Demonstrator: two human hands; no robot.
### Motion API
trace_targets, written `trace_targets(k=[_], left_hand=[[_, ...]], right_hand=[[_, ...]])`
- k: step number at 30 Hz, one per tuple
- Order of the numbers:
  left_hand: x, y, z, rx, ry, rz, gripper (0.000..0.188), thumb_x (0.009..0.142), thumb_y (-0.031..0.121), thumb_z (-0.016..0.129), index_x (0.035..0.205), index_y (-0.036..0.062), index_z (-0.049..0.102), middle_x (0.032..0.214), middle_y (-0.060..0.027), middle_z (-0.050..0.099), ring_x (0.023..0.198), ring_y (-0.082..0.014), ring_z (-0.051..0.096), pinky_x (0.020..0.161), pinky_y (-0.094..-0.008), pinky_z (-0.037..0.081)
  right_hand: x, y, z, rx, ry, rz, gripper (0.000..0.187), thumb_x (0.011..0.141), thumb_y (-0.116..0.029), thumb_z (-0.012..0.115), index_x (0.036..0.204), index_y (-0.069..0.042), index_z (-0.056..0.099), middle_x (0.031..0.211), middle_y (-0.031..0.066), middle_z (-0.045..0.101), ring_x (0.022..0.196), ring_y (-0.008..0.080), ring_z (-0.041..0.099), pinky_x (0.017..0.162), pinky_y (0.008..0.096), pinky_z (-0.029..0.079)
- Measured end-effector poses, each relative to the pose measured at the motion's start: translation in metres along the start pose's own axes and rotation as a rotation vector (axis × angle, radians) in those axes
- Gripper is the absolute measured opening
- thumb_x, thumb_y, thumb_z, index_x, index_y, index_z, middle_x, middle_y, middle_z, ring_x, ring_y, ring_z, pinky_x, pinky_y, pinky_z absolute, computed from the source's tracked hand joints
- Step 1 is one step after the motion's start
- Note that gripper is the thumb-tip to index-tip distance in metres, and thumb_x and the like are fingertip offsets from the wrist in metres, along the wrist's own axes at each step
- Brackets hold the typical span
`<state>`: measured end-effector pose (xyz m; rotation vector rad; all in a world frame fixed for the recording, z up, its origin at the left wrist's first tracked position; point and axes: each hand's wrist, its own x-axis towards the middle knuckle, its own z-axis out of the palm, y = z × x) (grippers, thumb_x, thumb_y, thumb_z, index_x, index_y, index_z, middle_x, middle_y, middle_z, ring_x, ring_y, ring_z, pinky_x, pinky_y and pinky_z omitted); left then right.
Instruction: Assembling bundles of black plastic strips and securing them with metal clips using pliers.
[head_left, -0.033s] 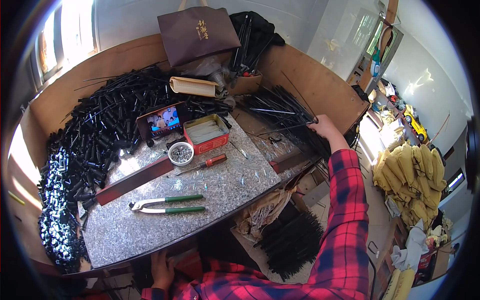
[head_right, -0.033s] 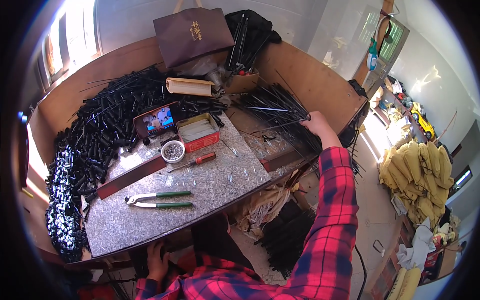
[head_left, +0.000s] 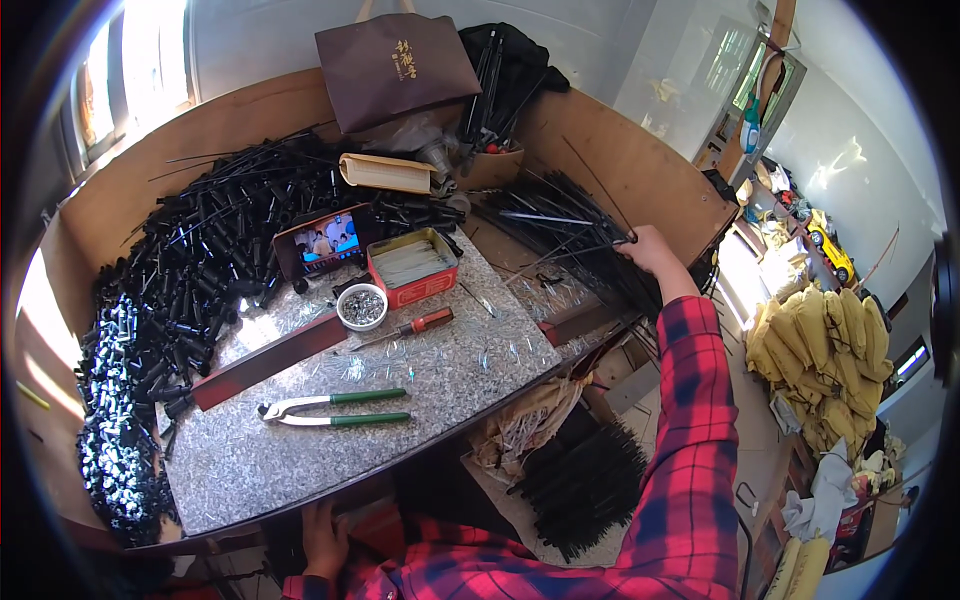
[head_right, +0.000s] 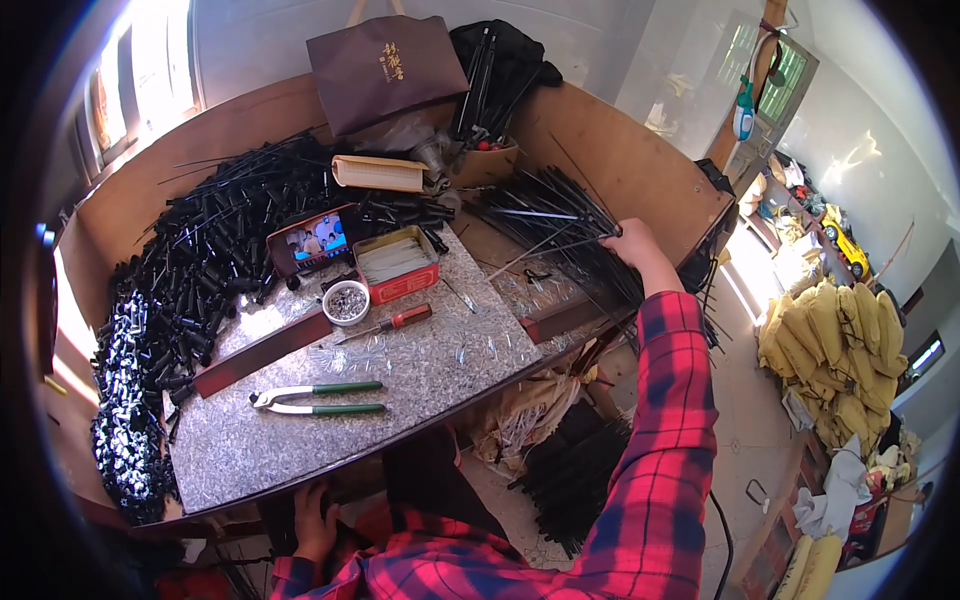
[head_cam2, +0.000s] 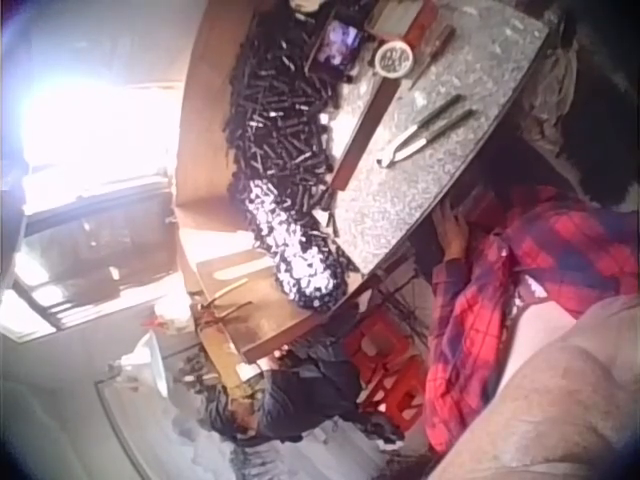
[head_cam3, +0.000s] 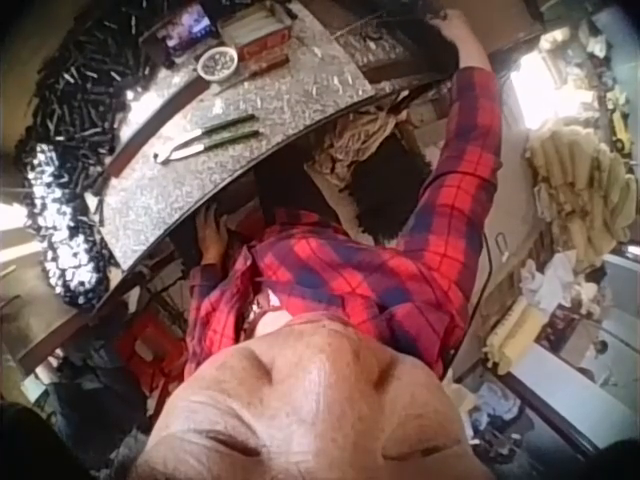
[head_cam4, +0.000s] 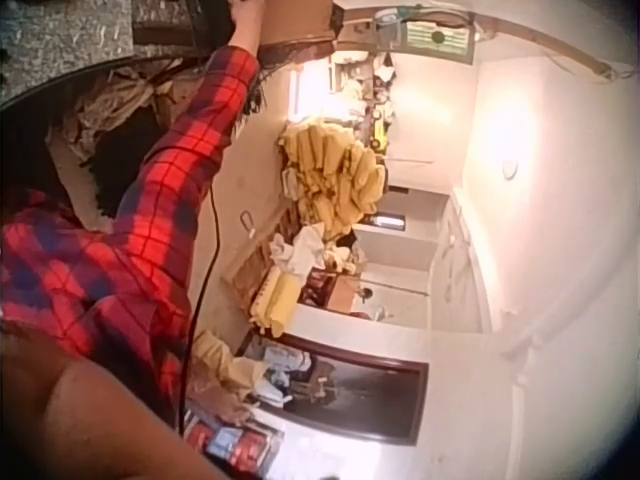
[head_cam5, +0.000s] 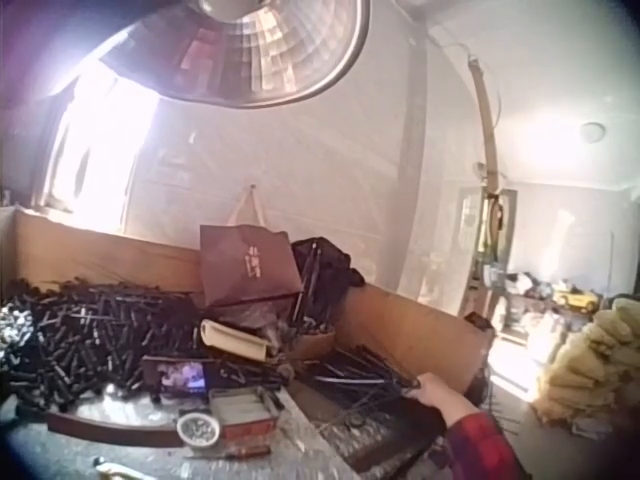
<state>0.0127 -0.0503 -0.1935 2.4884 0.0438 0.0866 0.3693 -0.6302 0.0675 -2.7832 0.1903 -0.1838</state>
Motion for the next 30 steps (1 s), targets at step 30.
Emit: trace_targets(k=[30], left_hand=[[0.035,0.141,-0.131,0.01,0.334,0.637,0.057,0.067,0.023,0.079,0.113,0.0009,0.055,0.121,-0.0179,0.054,0.111,-0.0379,0.051,0.095,-0.0461,0.04]], right_hand=[[-0.116,-0.2,-0.071,0.035,0.469,-0.598,0.02,0.083,-0.013,0.065,0.09,0.001,0.053,0.082,0.0235,0.059,0.078,0.0413,0.057,0.065,0.0417,0.044]])
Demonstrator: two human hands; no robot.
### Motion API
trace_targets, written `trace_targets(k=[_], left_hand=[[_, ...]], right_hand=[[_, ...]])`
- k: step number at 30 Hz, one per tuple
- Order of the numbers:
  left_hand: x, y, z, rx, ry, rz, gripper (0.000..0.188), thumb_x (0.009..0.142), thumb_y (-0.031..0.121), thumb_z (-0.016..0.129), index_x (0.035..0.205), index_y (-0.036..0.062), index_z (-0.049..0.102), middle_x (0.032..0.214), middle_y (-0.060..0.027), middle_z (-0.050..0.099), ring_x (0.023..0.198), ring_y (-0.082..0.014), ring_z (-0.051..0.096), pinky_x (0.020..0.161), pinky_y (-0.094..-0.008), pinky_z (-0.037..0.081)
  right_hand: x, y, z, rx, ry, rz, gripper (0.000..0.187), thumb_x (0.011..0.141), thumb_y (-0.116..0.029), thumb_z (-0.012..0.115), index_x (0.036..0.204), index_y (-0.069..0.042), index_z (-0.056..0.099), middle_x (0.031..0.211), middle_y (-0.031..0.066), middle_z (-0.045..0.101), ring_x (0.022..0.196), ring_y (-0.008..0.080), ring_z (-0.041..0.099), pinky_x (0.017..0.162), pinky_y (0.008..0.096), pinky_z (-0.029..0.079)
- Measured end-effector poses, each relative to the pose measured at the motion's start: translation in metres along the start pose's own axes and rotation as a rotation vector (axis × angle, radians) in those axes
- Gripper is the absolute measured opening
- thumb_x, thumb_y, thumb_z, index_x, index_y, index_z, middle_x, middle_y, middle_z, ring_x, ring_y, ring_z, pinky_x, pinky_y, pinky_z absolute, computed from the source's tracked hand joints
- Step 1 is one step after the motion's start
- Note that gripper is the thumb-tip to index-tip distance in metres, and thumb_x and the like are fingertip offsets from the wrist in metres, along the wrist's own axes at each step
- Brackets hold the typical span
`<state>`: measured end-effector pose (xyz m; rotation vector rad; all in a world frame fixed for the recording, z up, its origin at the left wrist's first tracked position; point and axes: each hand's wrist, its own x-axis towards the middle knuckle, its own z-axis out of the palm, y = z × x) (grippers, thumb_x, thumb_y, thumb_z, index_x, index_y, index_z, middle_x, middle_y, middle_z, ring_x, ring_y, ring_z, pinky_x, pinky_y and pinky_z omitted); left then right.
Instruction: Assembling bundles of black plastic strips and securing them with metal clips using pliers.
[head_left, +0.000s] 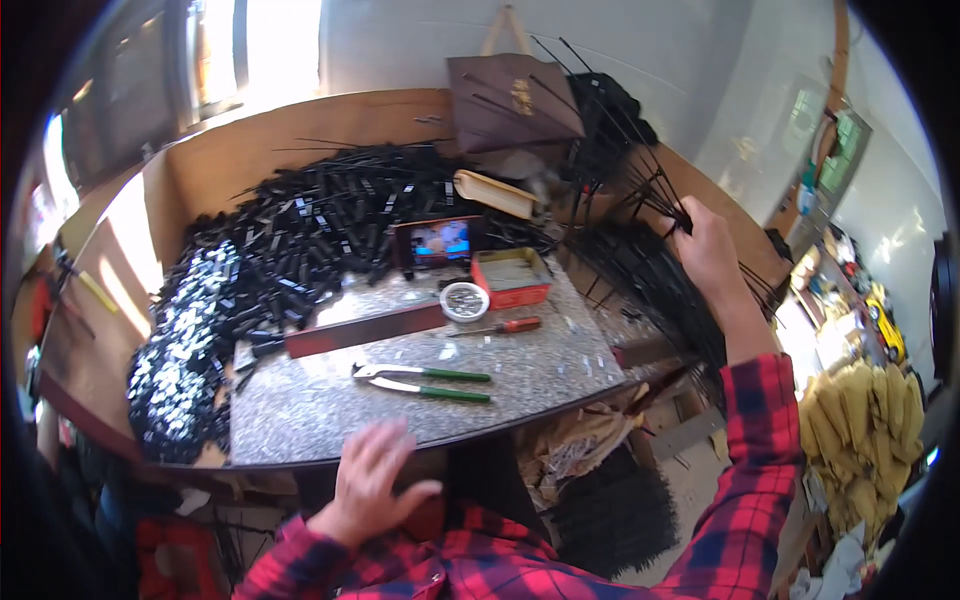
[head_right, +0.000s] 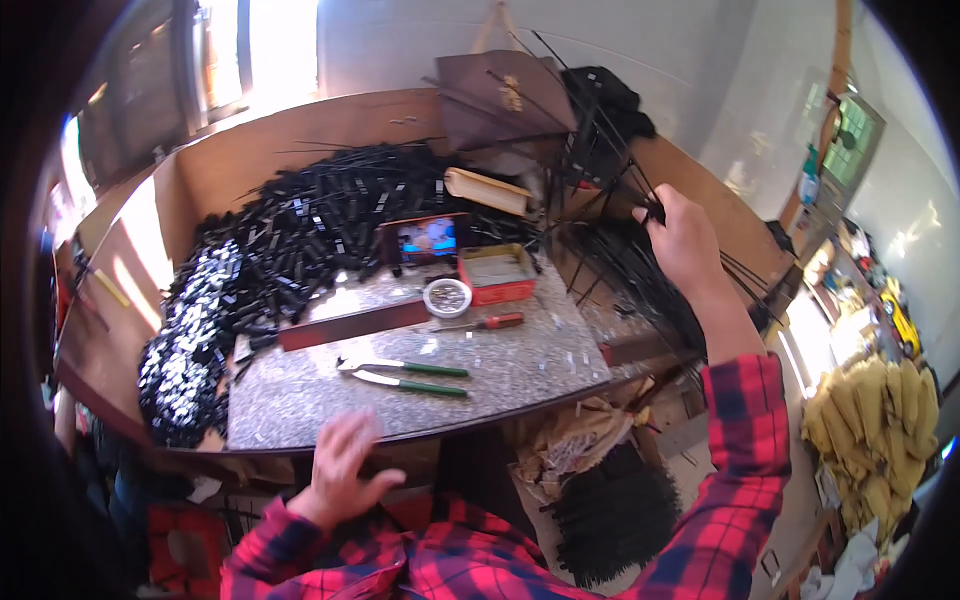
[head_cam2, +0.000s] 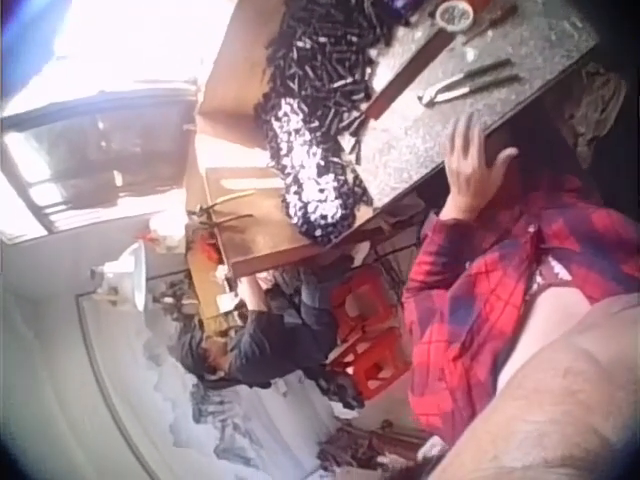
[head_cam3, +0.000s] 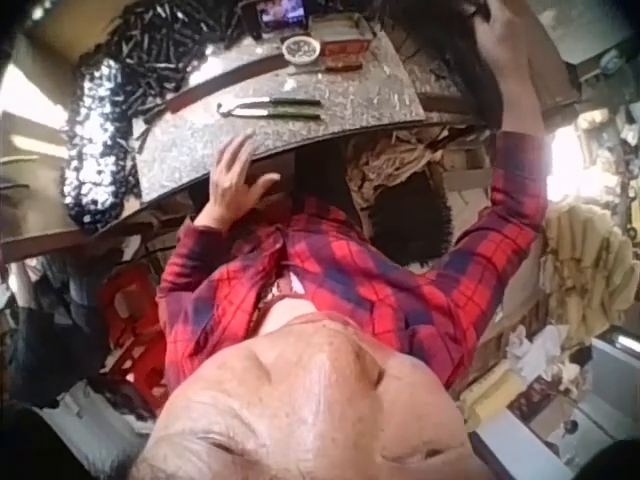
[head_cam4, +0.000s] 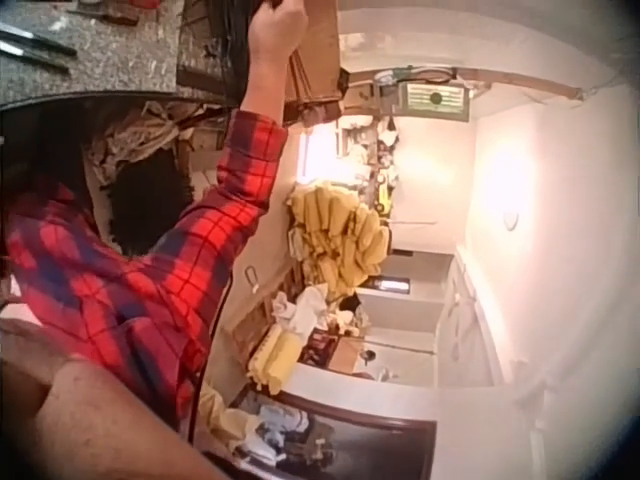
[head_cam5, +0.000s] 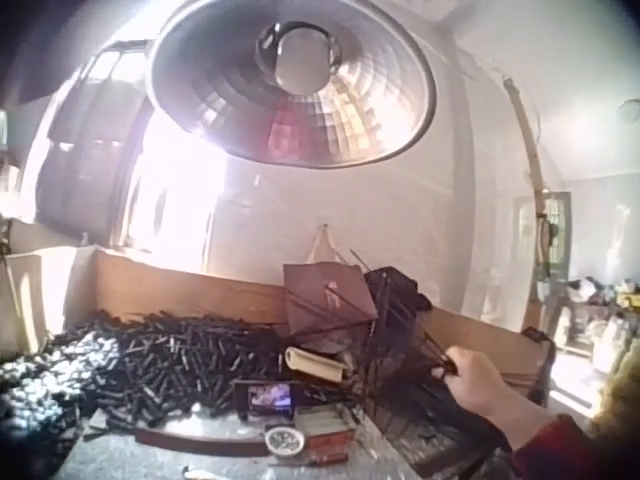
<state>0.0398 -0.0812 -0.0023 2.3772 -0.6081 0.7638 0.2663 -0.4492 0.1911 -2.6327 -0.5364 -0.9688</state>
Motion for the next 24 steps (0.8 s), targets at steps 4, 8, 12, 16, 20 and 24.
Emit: trace_targets(k=[4,8,12,16,20,24], left_hand=[[0.077,-0.024,-0.028,-0.002,0.126,-0.169,0.109,0.059,0.043,0.083,0.138,-0.0065,0.026,0.14,-0.0268,0.034,0.13,-0.0406,0.033,0.108,-0.0446,0.028],[0.122,-0.033,-0.058,-0.071,0.16,-0.358,0.128,0.054,0.056,0.082,0.138,-0.0144,0.015,0.14,-0.0345,0.027,0.133,-0.0426,0.028,0.11,-0.0421,0.025],[0.125,-0.038,-0.065,-0.225,0.247,-0.352,0.127,0.054,0.044,0.087,0.139,-0.0119,0.01,0.131,-0.0237,0.041,0.123,-0.0308,0.04,0.106,-0.0352,0.03],[0.125,-0.029,-0.084,-0.212,0.198,-0.303,0.12,0.055,0.036,0.09,0.139,-0.0057,0.015,0.121,-0.0122,0.054,0.115,-0.0205,0.049,0.101,-0.0325,0.035],[0.107,-0.031,-0.087,-0.364,0.288,-0.309,0.125,0.057,0.046,0.086,0.139,-0.0112,0.011,0.127,-0.0234,0.046,0.121,-0.0315,0.046,0.102,-0.0365,0.036],[0.1,-0.04,-0.078,-0.174,0.384,-0.348,0.11,0.067,0.033,0.082,0.139,-0.0111,0.012,0.126,-0.0262,0.047,0.118,-0.0323,0.05,0.1,-0.0375,0.038]], right_hand=[[-0.015,-0.078,0.021,0.181,0.047,-0.194,0.018,0.081,-0.009,0.067,0.088,0.001,0.053,0.077,0.0203,0.058,0.071,0.0379,0.057,0.063,0.038,0.045],[-0.022,-0.149,0.047,0.256,0.038,-0.455,0.021,0.072,-0.004,0.067,0.09,-0.003,0.055,0.078,0.0177,0.059,0.075,0.0359,0.06,0.065,0.04,0.047],[-0.015,-0.212,0.072,0.233,0.027,-0.651,0.025,0.068,-0.005,0.065,0.09,-0.003,0.053,0.078,0.0161,0.06,0.075,0.0359,0.061,0.066,0.0436,0.048],[-0.003,-0.258,0.082,0.174,-0.053,-0.714,0.019,0.077,-0.007,0.056,0.094,-0.003,0.049,0.078,0.0147,0.061,0.072,0.0326,0.062,0.062,0.0413,0.049],[0.008,-0.297,0.083,0.158,-0.122,-0.722,0.016,0.079,-0.005,0.053,0.094,-0.002,0.047,0.072,0.0138,0.061,0.065,0.0318,0.064,0.054,0.0406,0.049],[0.016,-0.313,0.076,0.132,-0.119,-0.719,0.019,0.078,-0.004,0.054,0.096,0.0,0.047,0.07,0.0145,0.062,0.064,0.0316,0.065,0.053,0.0397,0.05]])
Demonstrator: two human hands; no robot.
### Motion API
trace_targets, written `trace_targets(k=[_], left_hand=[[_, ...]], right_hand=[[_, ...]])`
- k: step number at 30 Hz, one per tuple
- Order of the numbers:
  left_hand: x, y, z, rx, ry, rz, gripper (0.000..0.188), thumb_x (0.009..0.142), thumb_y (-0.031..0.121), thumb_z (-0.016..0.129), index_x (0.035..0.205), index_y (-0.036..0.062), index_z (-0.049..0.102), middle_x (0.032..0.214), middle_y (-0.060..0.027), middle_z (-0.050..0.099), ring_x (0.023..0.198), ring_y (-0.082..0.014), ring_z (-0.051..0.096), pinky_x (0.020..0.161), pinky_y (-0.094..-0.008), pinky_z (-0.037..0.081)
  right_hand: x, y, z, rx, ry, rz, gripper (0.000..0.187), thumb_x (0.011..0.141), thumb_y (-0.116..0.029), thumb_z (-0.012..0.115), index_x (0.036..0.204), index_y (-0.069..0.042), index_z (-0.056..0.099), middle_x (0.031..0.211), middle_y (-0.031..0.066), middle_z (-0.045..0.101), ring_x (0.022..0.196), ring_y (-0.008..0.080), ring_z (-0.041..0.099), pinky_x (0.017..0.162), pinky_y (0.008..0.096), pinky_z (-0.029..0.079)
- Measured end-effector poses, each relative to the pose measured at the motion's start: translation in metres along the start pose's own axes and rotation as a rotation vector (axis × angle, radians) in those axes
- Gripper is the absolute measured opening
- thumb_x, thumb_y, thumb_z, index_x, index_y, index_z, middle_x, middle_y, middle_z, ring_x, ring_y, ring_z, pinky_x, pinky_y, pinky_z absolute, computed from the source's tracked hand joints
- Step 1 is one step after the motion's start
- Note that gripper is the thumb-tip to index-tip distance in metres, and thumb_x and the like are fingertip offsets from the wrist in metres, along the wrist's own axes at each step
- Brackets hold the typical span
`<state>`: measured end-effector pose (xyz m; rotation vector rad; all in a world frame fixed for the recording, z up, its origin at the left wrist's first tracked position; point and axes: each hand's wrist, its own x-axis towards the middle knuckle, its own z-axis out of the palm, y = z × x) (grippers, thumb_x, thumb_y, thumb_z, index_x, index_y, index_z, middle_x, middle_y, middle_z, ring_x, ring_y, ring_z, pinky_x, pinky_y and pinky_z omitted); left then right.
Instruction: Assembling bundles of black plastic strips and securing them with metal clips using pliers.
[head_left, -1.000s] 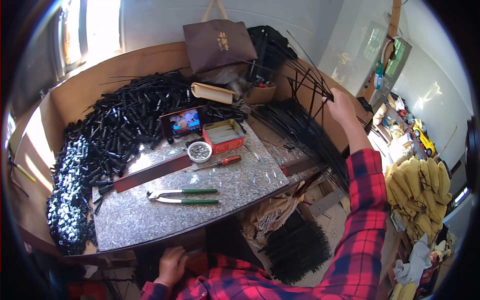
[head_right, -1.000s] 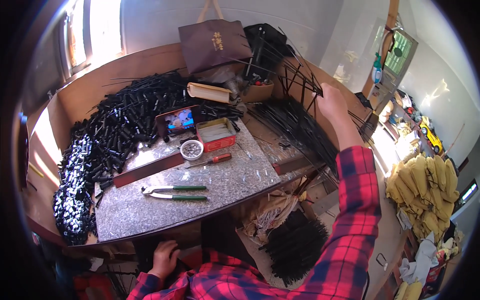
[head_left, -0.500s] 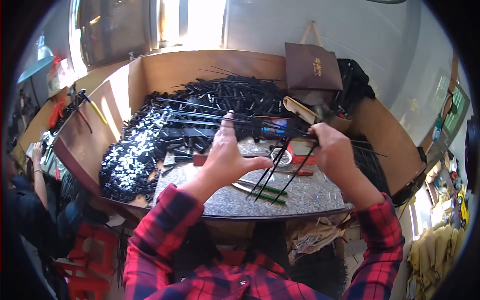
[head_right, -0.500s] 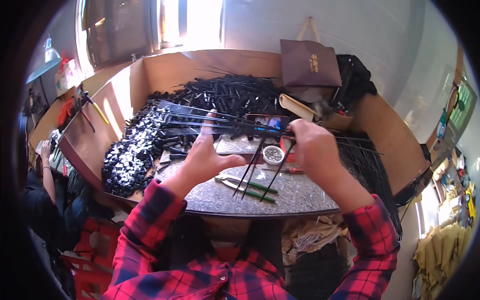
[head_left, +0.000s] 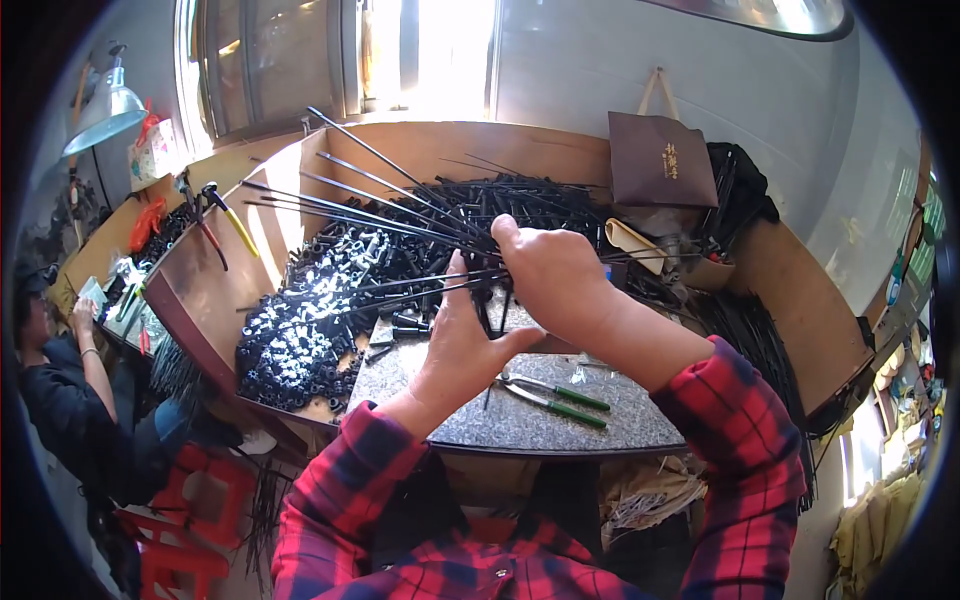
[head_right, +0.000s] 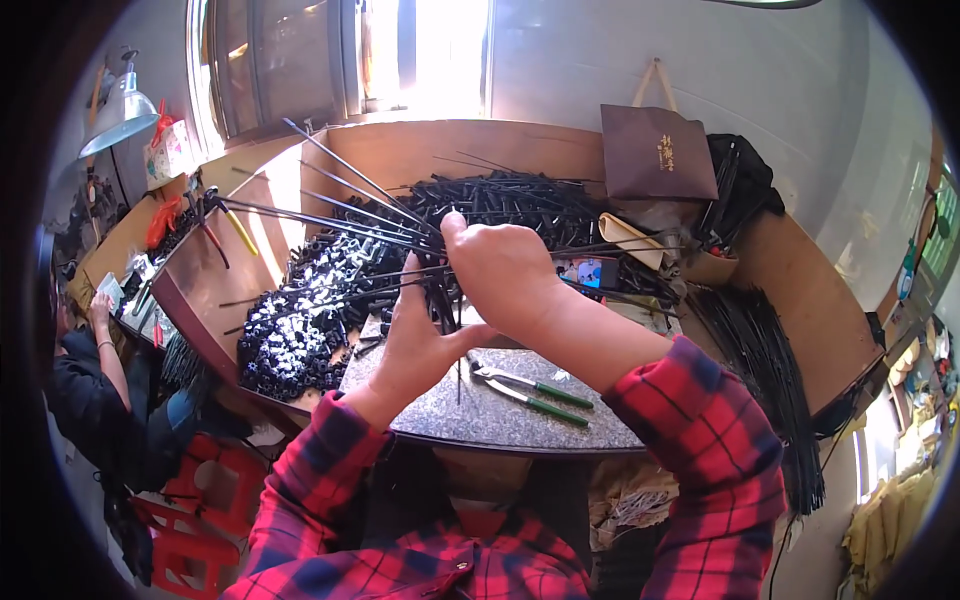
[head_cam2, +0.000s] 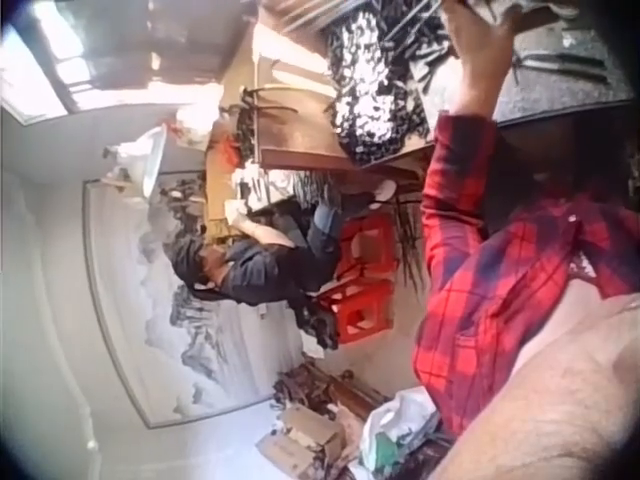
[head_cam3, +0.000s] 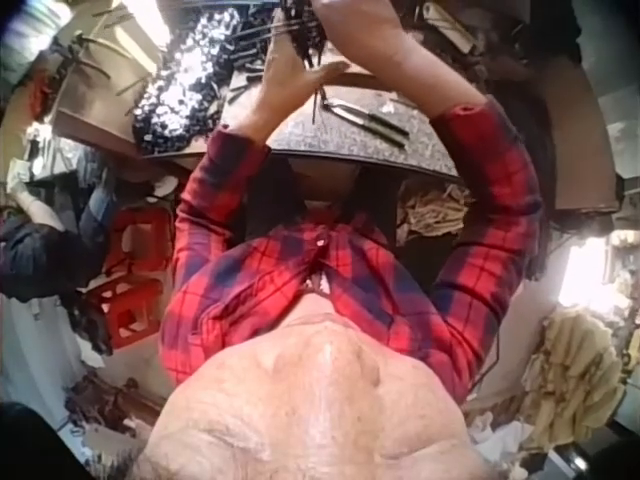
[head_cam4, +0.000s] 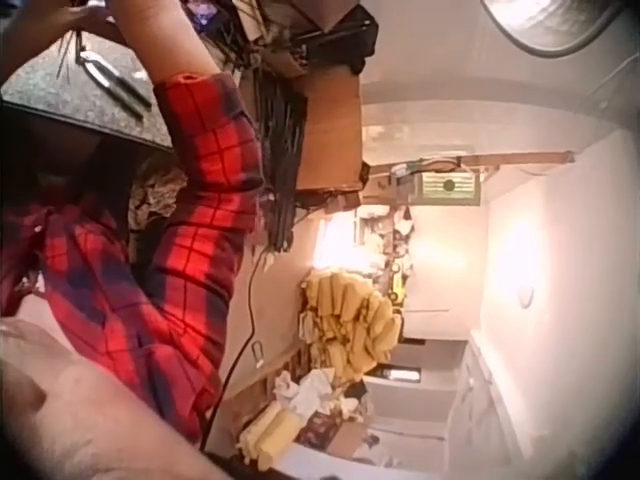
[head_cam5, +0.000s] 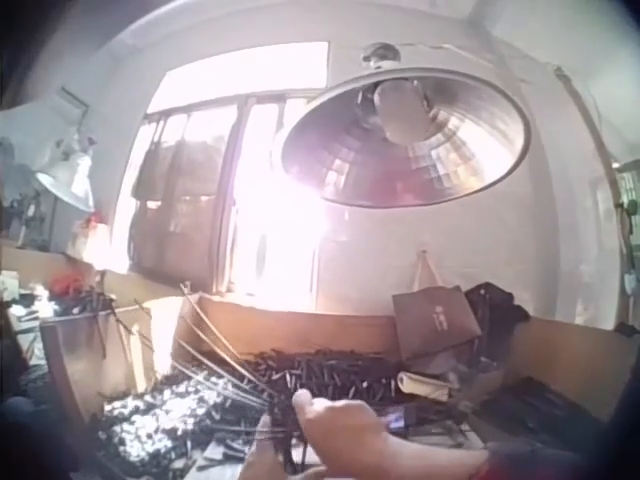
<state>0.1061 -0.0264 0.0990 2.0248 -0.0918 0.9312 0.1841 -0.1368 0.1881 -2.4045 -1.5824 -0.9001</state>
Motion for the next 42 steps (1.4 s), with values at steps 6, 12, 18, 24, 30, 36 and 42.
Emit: trace_targets(k=[6,12,18,24,30,36,42], left_hand=[[0.007,-0.022,0.0,-0.122,0.264,-0.039,0.058,0.076,0.007,0.069,0.124,-0.0046,0.038,0.1,-0.0184,0.06,0.091,-0.0299,0.061,0.08,-0.0381,0.046],[0.028,-0.032,-0.042,-0.275,0.531,0.057,0.024,0.076,-0.001,0.063,0.1,-0.0004,0.056,0.08,-0.0093,0.064,0.073,-0.0159,0.062,0.066,-0.0274,0.048],[0.023,-0.018,-0.058,0.002,0.33,-0.017,0.016,0.078,-0.002,0.06,0.09,-0.0012,0.071,0.078,-0.0081,0.069,0.07,-0.0115,0.065,0.062,-0.0243,0.05],[0.021,-0.014,-0.074,-0.202,0.258,-0.126,0.014,0.079,-0.002,0.06,0.089,-0.0039,0.069,0.08,-0.0078,0.069,0.072,-0.0108,0.064,0.064,-0.0237,0.05],[0.024,-0.003,-0.068,-0.275,0.146,-0.166,0.014,0.08,-0.003,0.06,0.091,-0.0049,0.067,0.081,-0.0067,0.068,0.072,-0.0104,0.063,0.064,-0.0231,0.051],[0.022,0.003,-0.063,-0.313,0.054,-0.205,0.018,0.083,0.003,0.066,0.099,-0.0061,0.064,0.086,-0.0121,0.068,0.076,-0.017,0.067,0.071,-0.0271,0.055],[0.03,0.006,-0.039,-0.364,0.002,-0.196,0.02,0.083,0.006,0.068,0.098,-0.006,0.064,0.085,-0.0107,0.068,0.076,-0.0159,0.067,0.07,-0.026,0.055]], right_hand=[[0.008,-0.019,0.0,-0.003,-0.071,0.02,0.028,0.075,-0.006,0.06,0.098,0.001,0.046,0.071,0.0156,0.063,0.067,0.0313,0.065,0.055,0.0383,0.051],[-0.043,-0.018,0.013,0.255,-0.139,0.06,0.027,0.081,-0.012,0.059,0.101,0.001,0.046,0.07,0.0192,0.06,0.068,0.0372,0.062,0.061,0.0455,0.049],[-0.078,-0.036,0.019,0.667,-0.079,0.078,0.037,0.084,-0.019,0.063,0.109,0.004,0.048,0.073,0.0202,0.06,0.069,0.034,0.062,0.063,0.0433,0.048],[-0.108,-0.026,0.022,1.216,-0.36,0.359,0.041,0.093,-0.033,0.055,0.115,0.001,0.052,0.074,0.0029,0.058,0.064,0.0083,0.054,0.058,0.0233,0.046],[-0.174,0.002,0.112,0.271,-0.395,0.277,0.039,0.088,-0.032,0.057,0.111,-0.001,0.055,0.106,0.0176,0.053,0.103,0.0334,0.052,0.085,0.0416,0.045],[-0.208,0.023,0.111,0.218,-0.341,0.21,0.036,0.079,-0.026,0.065,0.105,-0.003,0.055,0.098,0.0155,0.056,0.093,0.032,0.055,0.081,0.041,0.047],[-0.177,0.058,0.055,0.775,-0.442,0.551,0.05,0.09,-0.027,0.057,0.132,-0.003,0.044,0.119,0.0164,0.056,0.109,0.027,0.056,0.088,0.0333,0.045]])
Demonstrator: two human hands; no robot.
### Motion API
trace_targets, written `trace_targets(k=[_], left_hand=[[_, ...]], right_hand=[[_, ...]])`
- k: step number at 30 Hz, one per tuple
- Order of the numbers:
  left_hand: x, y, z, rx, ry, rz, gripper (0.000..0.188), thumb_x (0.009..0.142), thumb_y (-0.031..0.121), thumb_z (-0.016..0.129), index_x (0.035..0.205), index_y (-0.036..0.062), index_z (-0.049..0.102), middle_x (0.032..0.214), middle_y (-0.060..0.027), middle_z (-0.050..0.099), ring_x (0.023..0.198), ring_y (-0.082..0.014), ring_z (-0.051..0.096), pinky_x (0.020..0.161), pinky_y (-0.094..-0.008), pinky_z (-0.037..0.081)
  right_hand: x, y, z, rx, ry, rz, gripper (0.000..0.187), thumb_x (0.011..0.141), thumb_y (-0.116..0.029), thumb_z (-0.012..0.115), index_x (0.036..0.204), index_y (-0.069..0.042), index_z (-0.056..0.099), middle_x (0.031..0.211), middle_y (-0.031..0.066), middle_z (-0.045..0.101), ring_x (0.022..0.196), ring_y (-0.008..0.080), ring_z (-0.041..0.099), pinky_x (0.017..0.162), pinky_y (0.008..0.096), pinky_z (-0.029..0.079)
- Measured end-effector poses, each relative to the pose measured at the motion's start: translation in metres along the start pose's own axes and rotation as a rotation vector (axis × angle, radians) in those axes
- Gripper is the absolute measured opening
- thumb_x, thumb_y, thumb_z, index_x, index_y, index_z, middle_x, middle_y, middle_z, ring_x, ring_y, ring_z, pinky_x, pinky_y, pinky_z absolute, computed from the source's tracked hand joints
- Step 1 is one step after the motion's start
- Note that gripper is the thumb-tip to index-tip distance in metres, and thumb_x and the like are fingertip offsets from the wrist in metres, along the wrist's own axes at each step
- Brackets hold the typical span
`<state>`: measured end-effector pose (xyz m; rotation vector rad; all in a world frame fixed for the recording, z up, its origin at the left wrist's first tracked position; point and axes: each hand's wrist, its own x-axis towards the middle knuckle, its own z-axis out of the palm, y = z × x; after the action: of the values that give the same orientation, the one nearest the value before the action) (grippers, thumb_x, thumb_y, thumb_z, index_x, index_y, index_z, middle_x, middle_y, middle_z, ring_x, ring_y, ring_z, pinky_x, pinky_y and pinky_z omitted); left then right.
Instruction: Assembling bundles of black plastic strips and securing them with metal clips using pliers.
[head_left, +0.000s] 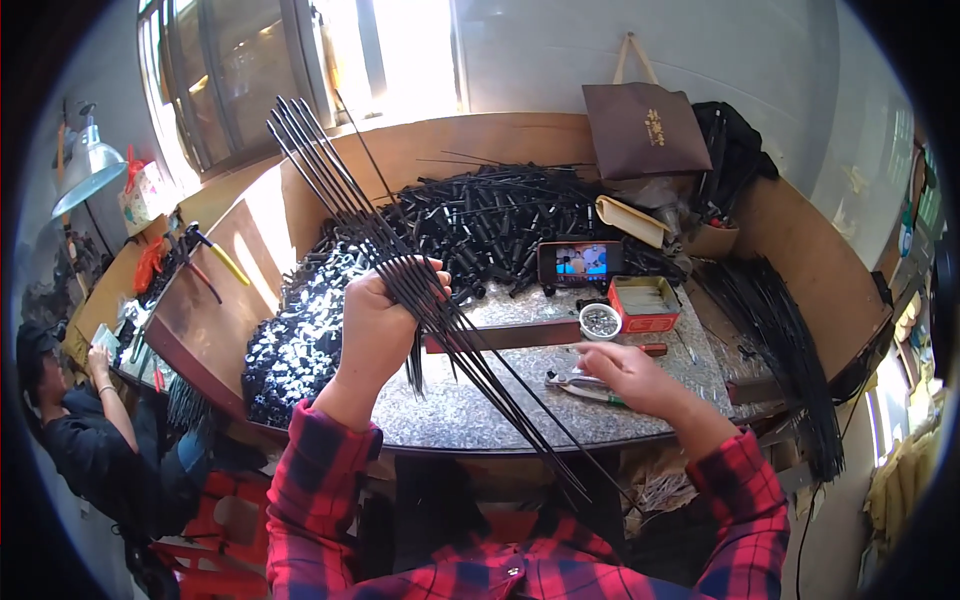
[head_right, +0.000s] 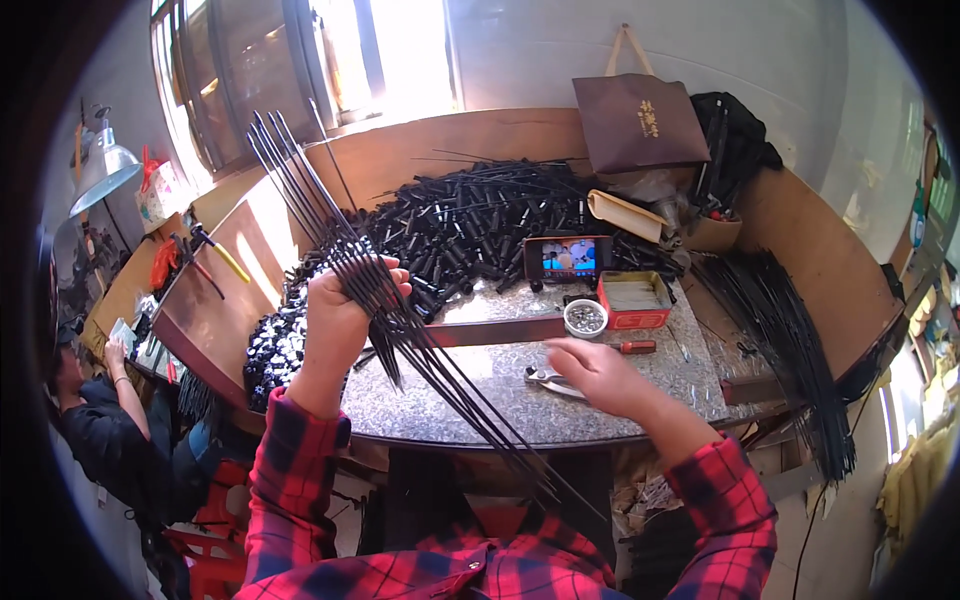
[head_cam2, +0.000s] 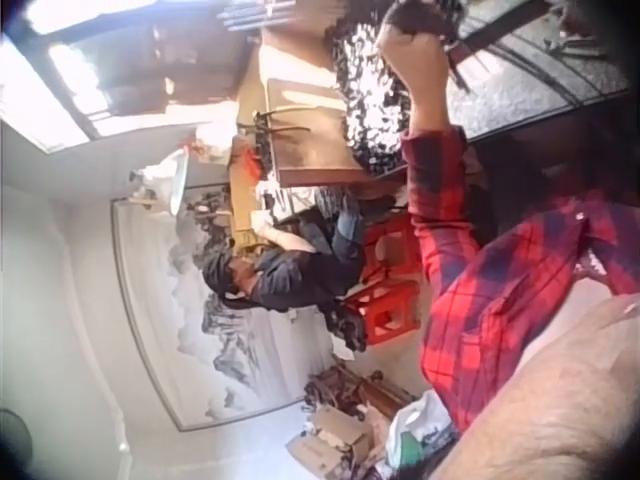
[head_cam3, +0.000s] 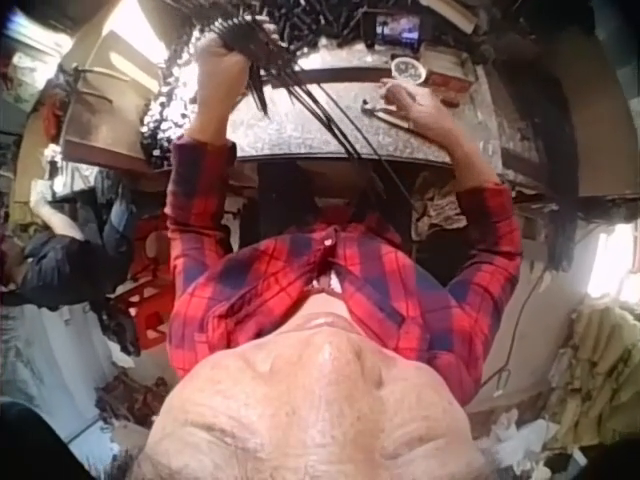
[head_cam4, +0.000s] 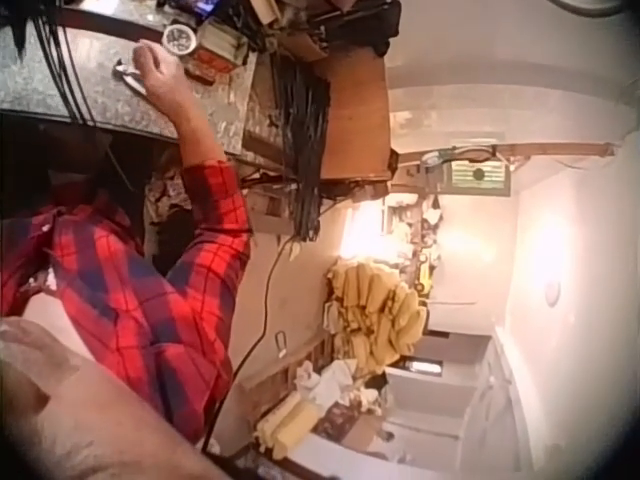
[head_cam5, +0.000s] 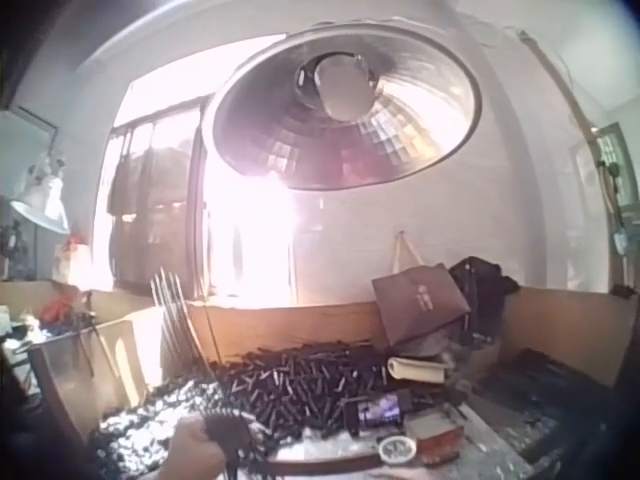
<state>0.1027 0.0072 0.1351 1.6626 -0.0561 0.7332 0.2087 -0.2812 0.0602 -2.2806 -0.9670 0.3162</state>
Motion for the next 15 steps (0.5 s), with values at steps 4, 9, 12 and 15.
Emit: trace_targets(k=[4,9,12,15], left_hand=[[0.014,-0.009,0.015,0.023,-0.03,0.035,0.015,0.082,0.003,0.065,0.096,-0.0021,0.067,0.083,-0.005,0.069,0.076,-0.0095,0.064,0.07,-0.0232,0.051],[0.041,-0.011,0.035,0.075,-0.101,0.155,0.015,0.082,0.004,0.066,0.095,-0.0026,0.067,0.083,-0.0053,0.069,0.077,-0.0097,0.064,0.071,-0.0236,0.052],[0.044,0.001,0.036,-0.16,-0.201,-0.067,0.018,0.082,0.007,0.068,0.097,-0.0028,0.064,0.085,-0.0096,0.068,0.078,-0.0156,0.068,0.068,-0.0235,0.054],[0.039,0.009,0.034,-0.182,-0.239,-0.151,0.018,0.083,0.007,0.068,0.097,-0.0031,0.064,0.084,-0.0105,0.068,0.077,-0.0159,0.068,0.066,-0.0239,0.055]], right_hand=[[0.005,-0.054,0.029,0.731,-0.403,-0.128,0.056,0.096,-0.02,0.045,0.141,0.005,0.024,0.124,0.0149,0.054,0.115,0.0202,0.051,0.098,0.0316,0.038],[-0.011,-0.085,0.051,0.823,-0.337,-0.106,0.049,0.094,-0.016,0.053,0.134,0.003,0.034,0.093,0.0075,0.061,0.085,0.0117,0.059,0.077,0.0259,0.045],[-0.027,-0.088,0.047,0.917,-0.309,-0.05,0.043,0.094,-0.015,0.053,0.131,0.002,0.038,0.075,0.0026,0.056,0.063,0.0086,0.056,0.059,0.0233,0.044],[-0.044,-0.096,0.024,0.988,-0.298,-0.042,0.039,0.095,-0.015,0.052,0.128,0.001,0.04,0.069,0.0003,0.051,0.051,0.0072,0.051,0.046,0.022,0.042]])
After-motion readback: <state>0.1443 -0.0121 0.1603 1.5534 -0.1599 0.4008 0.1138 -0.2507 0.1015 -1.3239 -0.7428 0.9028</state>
